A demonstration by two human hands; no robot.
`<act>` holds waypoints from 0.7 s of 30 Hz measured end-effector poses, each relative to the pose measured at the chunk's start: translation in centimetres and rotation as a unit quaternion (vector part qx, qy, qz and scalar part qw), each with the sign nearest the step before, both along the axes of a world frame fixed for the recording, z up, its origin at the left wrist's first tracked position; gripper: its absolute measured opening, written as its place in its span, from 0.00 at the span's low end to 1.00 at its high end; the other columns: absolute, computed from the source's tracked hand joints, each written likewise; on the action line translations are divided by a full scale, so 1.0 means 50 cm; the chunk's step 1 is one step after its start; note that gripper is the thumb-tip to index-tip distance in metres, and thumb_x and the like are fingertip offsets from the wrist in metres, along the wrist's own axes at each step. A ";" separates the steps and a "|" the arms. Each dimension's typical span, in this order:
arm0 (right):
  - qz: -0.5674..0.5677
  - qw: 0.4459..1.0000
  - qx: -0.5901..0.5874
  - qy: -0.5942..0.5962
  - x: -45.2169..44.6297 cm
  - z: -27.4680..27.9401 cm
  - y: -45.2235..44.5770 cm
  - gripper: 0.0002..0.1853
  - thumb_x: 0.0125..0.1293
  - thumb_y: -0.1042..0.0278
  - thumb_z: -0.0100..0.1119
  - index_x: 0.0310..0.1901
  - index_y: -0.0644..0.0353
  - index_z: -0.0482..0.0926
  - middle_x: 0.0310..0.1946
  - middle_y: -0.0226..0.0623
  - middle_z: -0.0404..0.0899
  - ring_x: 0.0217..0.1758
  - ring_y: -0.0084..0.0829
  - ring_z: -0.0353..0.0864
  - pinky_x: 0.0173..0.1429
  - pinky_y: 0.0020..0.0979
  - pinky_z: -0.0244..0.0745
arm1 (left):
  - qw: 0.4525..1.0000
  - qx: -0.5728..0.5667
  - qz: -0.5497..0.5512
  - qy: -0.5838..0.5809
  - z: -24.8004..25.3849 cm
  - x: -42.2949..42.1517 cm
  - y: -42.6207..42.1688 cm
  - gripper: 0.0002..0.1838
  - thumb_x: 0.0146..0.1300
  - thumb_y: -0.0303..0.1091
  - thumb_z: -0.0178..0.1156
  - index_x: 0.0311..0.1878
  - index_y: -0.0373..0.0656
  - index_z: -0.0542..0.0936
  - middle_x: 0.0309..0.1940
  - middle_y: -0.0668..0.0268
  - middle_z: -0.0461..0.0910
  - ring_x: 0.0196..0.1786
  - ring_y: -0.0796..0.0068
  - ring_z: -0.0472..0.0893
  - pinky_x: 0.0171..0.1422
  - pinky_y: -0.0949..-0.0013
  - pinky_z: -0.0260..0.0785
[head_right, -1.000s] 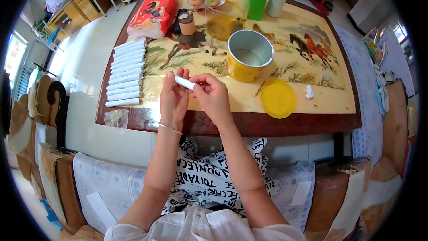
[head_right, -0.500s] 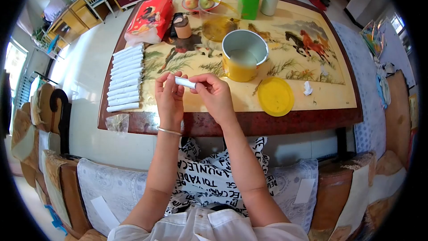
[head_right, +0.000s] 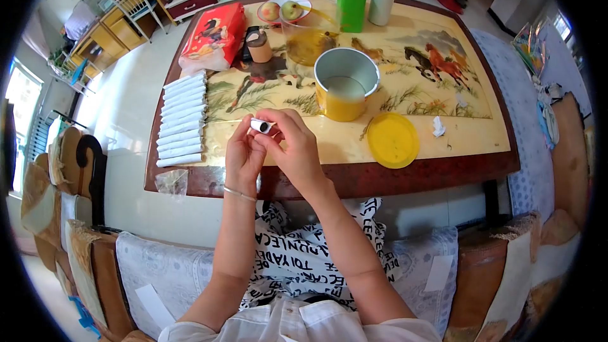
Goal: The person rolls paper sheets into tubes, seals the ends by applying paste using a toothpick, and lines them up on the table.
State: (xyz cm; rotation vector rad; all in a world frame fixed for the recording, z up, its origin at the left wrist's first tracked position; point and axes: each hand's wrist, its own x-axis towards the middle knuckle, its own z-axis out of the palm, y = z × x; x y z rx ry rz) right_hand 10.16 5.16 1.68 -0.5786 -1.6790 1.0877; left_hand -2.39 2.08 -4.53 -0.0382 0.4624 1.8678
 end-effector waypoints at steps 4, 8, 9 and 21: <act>-0.010 0.996 0.083 -0.041 0.008 -0.015 0.013 0.11 0.54 0.79 0.66 0.40 0.63 0.78 0.36 0.37 0.77 0.35 0.33 0.80 0.37 0.28 0.77 | 0.999 -0.004 -0.035 0.026 -0.001 -0.005 -0.005 0.10 0.64 0.28 0.59 0.46 0.39 0.72 0.44 0.53 0.78 0.44 0.67 0.80 0.48 0.69 0.77; 0.001 0.994 0.091 -0.064 0.013 -0.018 0.018 0.10 0.54 0.79 0.66 0.39 0.63 0.78 0.34 0.37 0.77 0.35 0.34 0.80 0.37 0.28 0.77 | 0.998 -0.014 -0.054 0.014 -0.005 -0.004 -0.006 0.10 0.64 0.28 0.58 0.46 0.38 0.72 0.45 0.53 0.78 0.43 0.70 0.80 0.46 0.73 0.76; 0.000 0.994 0.091 -0.064 0.012 -0.019 0.017 0.10 0.54 0.79 0.66 0.39 0.63 0.78 0.34 0.37 0.77 0.35 0.34 0.80 0.37 0.28 0.77 | 0.998 -0.014 -0.054 0.014 -0.007 -0.003 -0.005 0.10 0.64 0.28 0.58 0.46 0.38 0.72 0.45 0.53 0.78 0.43 0.70 0.80 0.46 0.73 0.76; -0.123 0.967 0.223 -0.019 -0.008 -0.015 -0.003 0.12 0.50 0.81 0.69 0.38 0.63 0.80 0.37 0.37 0.78 0.36 0.34 0.81 0.39 0.29 0.78 | 0.994 -0.004 -0.018 -0.109 0.007 0.003 -0.006 0.08 0.69 0.27 0.52 0.46 0.32 0.72 0.40 0.60 0.78 0.40 0.76 0.79 0.47 0.77 0.75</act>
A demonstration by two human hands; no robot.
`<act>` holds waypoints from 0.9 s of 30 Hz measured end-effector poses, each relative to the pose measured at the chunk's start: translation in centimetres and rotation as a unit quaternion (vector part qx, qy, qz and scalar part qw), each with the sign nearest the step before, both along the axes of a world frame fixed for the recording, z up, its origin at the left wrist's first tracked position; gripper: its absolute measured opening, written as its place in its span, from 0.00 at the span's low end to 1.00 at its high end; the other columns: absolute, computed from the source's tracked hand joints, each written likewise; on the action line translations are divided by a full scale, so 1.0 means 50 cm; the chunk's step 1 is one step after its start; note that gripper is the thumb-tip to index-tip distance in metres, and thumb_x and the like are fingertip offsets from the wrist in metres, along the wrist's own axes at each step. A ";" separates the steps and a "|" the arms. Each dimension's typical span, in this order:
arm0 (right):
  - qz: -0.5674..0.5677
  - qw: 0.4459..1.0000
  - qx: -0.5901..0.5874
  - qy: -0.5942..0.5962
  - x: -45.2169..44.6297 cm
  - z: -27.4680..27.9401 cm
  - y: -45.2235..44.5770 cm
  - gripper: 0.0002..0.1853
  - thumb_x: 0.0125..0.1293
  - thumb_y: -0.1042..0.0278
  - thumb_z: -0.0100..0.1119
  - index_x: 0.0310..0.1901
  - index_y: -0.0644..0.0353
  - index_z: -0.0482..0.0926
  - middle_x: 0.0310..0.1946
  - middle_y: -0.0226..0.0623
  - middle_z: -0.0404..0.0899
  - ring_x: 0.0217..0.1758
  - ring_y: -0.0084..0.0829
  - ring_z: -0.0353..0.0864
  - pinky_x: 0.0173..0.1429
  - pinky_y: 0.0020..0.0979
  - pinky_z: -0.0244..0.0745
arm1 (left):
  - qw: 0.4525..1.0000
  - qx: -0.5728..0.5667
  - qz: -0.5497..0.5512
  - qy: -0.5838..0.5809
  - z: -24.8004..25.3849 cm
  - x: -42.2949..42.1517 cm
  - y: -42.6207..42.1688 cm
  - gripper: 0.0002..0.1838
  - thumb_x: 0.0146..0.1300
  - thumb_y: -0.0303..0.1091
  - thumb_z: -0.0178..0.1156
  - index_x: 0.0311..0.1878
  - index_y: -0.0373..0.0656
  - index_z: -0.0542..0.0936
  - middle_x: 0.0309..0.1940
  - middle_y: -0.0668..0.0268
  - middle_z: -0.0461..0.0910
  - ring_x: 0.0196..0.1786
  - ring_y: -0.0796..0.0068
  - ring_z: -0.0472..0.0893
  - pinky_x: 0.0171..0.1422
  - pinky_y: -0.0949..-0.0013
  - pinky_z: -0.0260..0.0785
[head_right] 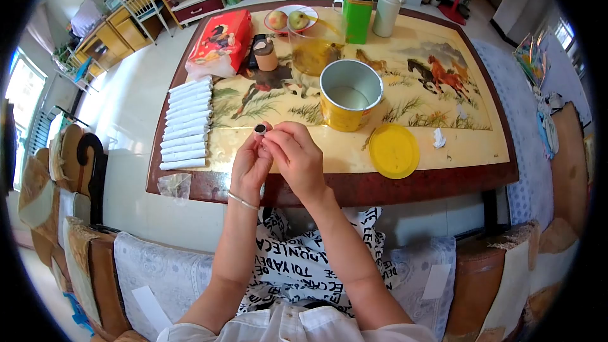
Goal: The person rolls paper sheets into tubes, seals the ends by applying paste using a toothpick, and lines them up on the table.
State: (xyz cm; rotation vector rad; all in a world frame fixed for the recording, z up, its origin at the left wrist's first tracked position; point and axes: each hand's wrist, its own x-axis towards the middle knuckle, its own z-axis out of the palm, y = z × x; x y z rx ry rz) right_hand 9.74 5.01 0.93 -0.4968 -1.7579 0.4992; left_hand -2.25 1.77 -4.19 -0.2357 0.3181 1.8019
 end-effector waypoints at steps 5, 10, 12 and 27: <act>-0.029 0.999 0.027 -0.001 -0.013 -0.019 0.002 0.14 0.51 0.81 0.68 0.41 0.61 0.81 0.38 0.38 0.81 0.38 0.36 0.82 0.41 0.30 0.79 | 0.997 0.066 -0.019 -0.043 -0.045 0.001 -0.001 0.08 0.71 0.27 0.49 0.47 0.31 0.73 0.42 0.58 0.78 0.44 0.72 0.80 0.51 0.75 0.76; -0.038 0.999 0.037 0.002 -0.023 -0.023 -0.006 0.13 0.51 0.81 0.68 0.40 0.61 0.81 0.39 0.38 0.82 0.40 0.35 0.83 0.42 0.30 0.80 | 0.989 0.125 -0.044 -0.068 -0.046 0.004 -0.008 0.10 0.72 0.27 0.46 0.47 0.31 0.73 0.44 0.56 0.79 0.48 0.69 0.80 0.55 0.72 0.76; -0.044 0.998 0.037 0.003 -0.027 -0.028 -0.008 0.14 0.50 0.80 0.68 0.40 0.61 0.81 0.40 0.37 0.82 0.40 0.34 0.83 0.42 0.30 0.80 | 0.987 0.142 -0.034 -0.072 -0.043 0.006 -0.010 0.10 0.72 0.27 0.46 0.46 0.31 0.74 0.43 0.56 0.79 0.48 0.69 0.80 0.57 0.72 0.76; -0.024 0.999 0.003 0.035 -0.058 -0.022 -0.024 0.13 0.52 0.80 0.68 0.41 0.63 0.81 0.40 0.38 0.81 0.41 0.36 0.82 0.44 0.31 0.79 | 0.988 0.068 0.127 0.059 0.000 0.042 -0.010 0.10 0.72 0.33 0.50 0.45 0.36 0.76 0.41 0.62 0.80 0.45 0.76 0.79 0.54 0.76 0.74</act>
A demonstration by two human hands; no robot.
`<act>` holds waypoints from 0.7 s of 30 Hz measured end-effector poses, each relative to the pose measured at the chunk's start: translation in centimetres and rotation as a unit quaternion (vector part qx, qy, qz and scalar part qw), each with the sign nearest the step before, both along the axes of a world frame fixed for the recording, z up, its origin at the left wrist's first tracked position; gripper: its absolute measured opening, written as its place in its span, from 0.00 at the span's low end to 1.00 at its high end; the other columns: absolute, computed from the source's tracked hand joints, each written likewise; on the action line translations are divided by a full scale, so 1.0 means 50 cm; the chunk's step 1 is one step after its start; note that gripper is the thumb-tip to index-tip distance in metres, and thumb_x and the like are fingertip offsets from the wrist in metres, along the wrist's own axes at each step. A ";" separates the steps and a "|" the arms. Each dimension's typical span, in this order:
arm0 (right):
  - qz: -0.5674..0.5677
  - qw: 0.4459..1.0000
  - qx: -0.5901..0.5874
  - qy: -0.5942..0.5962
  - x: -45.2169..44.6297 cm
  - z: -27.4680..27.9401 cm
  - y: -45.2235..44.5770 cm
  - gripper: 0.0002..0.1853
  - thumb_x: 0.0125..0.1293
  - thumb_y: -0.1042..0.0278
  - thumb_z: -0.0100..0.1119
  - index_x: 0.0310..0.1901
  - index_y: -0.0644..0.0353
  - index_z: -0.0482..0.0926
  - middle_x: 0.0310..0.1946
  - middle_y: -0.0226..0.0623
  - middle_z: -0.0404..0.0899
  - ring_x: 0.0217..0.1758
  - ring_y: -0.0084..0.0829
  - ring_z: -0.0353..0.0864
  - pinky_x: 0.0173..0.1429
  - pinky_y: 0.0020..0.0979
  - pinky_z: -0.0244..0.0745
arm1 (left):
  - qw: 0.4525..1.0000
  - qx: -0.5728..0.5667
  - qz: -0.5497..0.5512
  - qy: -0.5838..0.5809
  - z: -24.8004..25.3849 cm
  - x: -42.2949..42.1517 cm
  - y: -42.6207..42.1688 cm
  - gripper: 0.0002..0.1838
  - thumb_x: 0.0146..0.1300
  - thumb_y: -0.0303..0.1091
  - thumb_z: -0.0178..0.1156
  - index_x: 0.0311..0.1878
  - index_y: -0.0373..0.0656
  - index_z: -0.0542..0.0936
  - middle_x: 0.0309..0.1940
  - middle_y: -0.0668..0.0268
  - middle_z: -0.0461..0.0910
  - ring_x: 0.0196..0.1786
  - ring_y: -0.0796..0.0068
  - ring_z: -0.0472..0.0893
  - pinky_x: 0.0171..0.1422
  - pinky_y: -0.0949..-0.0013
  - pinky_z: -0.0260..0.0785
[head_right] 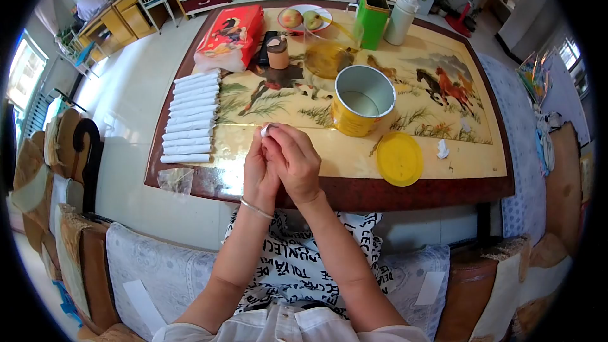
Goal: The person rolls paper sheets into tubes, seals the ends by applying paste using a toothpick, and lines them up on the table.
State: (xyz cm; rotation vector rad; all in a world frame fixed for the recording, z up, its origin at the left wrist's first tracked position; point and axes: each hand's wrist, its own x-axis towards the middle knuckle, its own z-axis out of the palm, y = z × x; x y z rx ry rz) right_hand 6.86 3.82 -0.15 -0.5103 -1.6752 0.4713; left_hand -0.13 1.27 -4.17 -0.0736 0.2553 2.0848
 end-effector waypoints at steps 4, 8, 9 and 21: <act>0.013 0.997 -0.070 0.012 -0.005 0.008 -0.010 0.12 0.52 0.80 0.68 0.39 0.63 0.80 0.37 0.38 0.79 0.38 0.36 0.81 0.41 0.30 0.77 | 0.999 -0.019 0.026 0.035 0.020 0.008 -0.006 0.11 0.72 0.35 0.51 0.46 0.37 0.75 0.41 0.63 0.79 0.45 0.77 0.78 0.54 0.76 0.73; 0.031 0.993 -0.107 0.036 -0.009 0.006 -0.007 0.10 0.53 0.81 0.67 0.37 0.65 0.79 0.37 0.39 0.79 0.37 0.35 0.81 0.41 0.29 0.77 | 0.998 -0.024 0.047 0.041 0.011 0.009 -0.005 0.11 0.72 0.35 0.51 0.50 0.39 0.70 0.44 0.62 0.76 0.48 0.73 0.77 0.54 0.72 0.74; 0.030 0.993 -0.108 0.037 -0.009 0.008 -0.007 0.10 0.53 0.81 0.67 0.37 0.65 0.79 0.37 0.39 0.79 0.37 0.35 0.81 0.41 0.29 0.77 | 0.998 -0.021 0.046 0.032 0.006 0.007 -0.004 0.12 0.72 0.35 0.51 0.52 0.40 0.66 0.46 0.60 0.75 0.50 0.69 0.77 0.55 0.69 0.75; 0.271 0.835 -0.410 0.248 0.015 0.034 0.003 0.10 0.60 0.82 0.61 0.42 0.67 0.74 0.41 0.39 0.79 0.43 0.25 0.79 0.49 0.25 0.77 | 0.998 -0.004 0.047 0.052 0.042 0.010 0.002 0.08 0.71 0.33 0.53 0.48 0.39 0.71 0.43 0.63 0.75 0.43 0.77 0.76 0.49 0.77 0.74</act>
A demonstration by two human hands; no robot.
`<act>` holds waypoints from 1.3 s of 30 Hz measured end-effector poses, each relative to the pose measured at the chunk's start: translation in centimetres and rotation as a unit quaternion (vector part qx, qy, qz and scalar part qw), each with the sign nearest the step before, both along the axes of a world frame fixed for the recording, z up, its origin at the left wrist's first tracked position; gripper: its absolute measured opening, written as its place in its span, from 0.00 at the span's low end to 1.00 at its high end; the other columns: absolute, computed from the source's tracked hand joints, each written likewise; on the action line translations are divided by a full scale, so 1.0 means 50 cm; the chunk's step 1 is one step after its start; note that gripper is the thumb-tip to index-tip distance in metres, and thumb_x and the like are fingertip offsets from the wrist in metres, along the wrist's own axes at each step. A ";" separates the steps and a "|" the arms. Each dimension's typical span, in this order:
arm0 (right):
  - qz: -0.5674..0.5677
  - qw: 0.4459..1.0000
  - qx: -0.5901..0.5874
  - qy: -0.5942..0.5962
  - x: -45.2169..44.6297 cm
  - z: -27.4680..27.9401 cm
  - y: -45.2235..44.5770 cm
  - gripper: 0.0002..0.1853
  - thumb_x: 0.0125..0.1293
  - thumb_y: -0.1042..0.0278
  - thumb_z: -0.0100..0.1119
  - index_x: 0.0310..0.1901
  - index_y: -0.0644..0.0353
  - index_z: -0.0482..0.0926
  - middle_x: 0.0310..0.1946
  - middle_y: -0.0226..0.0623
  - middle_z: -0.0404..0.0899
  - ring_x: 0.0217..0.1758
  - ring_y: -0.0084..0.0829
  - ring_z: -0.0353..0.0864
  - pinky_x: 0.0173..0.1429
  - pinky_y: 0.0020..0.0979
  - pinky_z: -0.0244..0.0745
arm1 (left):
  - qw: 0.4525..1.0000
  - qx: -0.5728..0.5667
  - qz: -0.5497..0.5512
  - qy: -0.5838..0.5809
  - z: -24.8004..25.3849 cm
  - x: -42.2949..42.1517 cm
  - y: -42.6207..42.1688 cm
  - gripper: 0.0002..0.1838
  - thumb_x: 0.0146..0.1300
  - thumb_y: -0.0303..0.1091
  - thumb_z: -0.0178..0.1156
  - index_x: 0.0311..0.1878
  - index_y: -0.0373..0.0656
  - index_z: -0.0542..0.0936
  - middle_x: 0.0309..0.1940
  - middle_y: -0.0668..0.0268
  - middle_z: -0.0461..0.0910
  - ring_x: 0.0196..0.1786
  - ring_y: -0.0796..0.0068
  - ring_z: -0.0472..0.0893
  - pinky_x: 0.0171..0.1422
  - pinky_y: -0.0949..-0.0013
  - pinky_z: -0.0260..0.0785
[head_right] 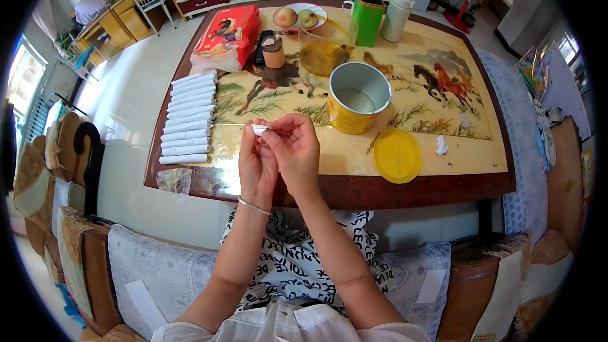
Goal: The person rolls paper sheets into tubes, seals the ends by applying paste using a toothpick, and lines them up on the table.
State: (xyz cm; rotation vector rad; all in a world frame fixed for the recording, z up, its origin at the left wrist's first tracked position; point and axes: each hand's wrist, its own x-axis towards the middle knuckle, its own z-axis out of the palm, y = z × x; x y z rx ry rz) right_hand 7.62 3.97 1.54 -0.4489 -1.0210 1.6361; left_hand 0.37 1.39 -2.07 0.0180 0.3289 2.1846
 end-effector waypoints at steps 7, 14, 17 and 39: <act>0.083 0.993 -0.088 0.010 0.021 -0.013 0.021 0.08 0.61 0.82 0.60 0.41 0.67 0.75 0.37 0.37 0.80 0.42 0.24 0.80 0.50 0.24 0.77 | 0.994 -0.037 0.064 0.078 0.004 0.015 -0.004 0.13 0.70 0.32 0.53 0.54 0.40 0.66 0.47 0.59 0.74 0.49 0.69 0.76 0.52 0.72 0.73; -0.032 0.996 0.049 -0.067 0.002 -0.037 0.013 0.06 0.58 0.82 0.64 0.36 0.65 0.78 0.35 0.35 0.81 0.38 0.26 0.81 0.43 0.25 0.79 | 0.999 -0.021 0.025 -0.005 -0.026 0.011 0.001 0.10 0.70 0.32 0.53 0.50 0.37 0.70 0.45 0.59 0.76 0.47 0.71 0.78 0.52 0.75 0.75; -0.173 0.934 0.247 -0.190 -0.001 -0.048 0.012 0.08 0.54 0.82 0.66 0.35 0.64 0.79 0.34 0.36 0.80 0.36 0.28 0.82 0.40 0.27 0.79 | 0.998 -0.002 -0.032 -0.054 -0.034 0.007 -0.003 0.10 0.70 0.31 0.53 0.47 0.33 0.73 0.42 0.60 0.77 0.46 0.74 0.79 0.52 0.77 0.76; -0.204 0.869 0.336 -0.301 0.021 -0.026 0.033 0.06 0.58 0.82 0.61 0.37 0.63 0.80 0.29 0.38 0.78 0.29 0.32 0.79 0.33 0.29 0.74 | 0.981 -0.162 0.025 0.105 0.007 -0.005 -0.013 0.11 0.69 0.31 0.56 0.50 0.41 0.67 0.43 0.58 0.77 0.41 0.77 0.79 0.45 0.79 0.76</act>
